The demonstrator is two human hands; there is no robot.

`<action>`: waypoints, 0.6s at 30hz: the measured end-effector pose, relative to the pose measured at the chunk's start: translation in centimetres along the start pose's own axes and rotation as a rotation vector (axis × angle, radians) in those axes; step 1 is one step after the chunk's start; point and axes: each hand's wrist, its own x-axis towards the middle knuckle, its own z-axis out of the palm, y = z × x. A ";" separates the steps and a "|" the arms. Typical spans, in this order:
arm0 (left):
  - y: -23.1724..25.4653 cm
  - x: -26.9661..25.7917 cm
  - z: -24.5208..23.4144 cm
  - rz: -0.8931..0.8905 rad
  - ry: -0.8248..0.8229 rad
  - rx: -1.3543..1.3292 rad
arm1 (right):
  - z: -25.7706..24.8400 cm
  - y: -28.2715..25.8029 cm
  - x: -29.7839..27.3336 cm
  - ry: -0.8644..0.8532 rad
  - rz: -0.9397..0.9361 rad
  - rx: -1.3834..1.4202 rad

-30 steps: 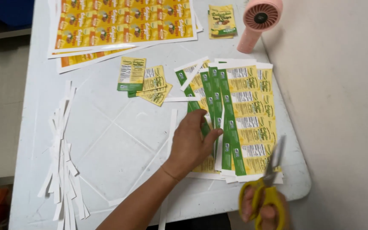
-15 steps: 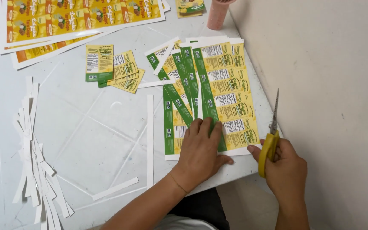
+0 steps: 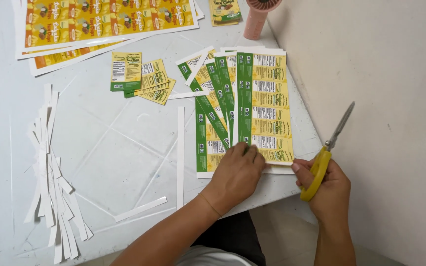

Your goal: Using scissors to manually cut individual product labels from a large printed sheet.

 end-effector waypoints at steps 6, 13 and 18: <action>0.2 -0.7 -4.5 0.162 0.286 0.064 | -1.6 3.1 -0.1 0.070 -0.080 0.158; 0.9 -3.1 -7.2 0.292 0.388 -0.136 | -0.8 7.1 1.4 -0.215 -0.133 0.419; 0.6 -3.9 -5.1 0.215 0.172 -0.261 | 0.6 4.9 0.4 -0.047 0.017 0.248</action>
